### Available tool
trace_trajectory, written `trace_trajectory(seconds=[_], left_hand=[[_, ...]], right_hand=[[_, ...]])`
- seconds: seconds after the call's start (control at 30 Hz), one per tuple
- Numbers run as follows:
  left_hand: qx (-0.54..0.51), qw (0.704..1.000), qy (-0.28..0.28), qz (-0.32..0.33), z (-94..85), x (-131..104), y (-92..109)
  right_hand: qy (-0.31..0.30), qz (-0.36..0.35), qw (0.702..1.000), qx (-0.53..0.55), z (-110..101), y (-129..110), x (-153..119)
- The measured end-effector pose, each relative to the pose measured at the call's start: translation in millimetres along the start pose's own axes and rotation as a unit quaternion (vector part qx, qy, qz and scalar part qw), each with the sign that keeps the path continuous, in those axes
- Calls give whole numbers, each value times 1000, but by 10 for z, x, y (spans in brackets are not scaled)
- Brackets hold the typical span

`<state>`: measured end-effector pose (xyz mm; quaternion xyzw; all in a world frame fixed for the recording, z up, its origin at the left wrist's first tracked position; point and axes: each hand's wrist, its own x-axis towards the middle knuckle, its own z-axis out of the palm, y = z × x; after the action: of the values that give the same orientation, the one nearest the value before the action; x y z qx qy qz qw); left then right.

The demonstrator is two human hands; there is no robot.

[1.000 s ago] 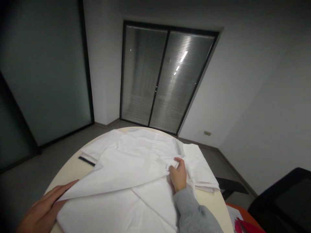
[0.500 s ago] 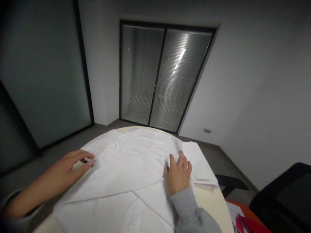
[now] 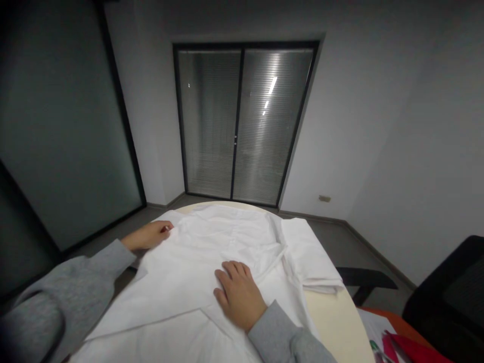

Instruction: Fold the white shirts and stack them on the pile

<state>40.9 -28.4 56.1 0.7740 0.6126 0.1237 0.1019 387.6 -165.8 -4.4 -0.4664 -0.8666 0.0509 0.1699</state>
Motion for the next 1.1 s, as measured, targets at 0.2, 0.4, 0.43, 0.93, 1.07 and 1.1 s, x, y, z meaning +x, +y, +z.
trace_trajectory(seconds=[0.2, 0.4, 0.43, 0.93, 1.07, 1.1], left_hand=[[87, 992, 84, 18, -76, -115, 125], [130, 960, 54, 243, 269, -253, 729], [136, 958, 36, 249, 394, -275, 758], [155, 956, 63, 242, 937, -315, 541], [143, 958, 66, 241, 944, -307, 529], [138, 958, 65, 241, 939, -303, 526]], right_hand=[[-9, 10, 1000, 21, -3, -20, -3], [-27, 58, 998, 8, 14, -13, -15], [-20, 80, 997, -2, 7, 5, -16], [-47, 329, 940, -73, 15, 498, 20], [-44, 330, 940, -80, 52, 480, 31], [-39, 330, 939, -84, 59, 475, 31]])
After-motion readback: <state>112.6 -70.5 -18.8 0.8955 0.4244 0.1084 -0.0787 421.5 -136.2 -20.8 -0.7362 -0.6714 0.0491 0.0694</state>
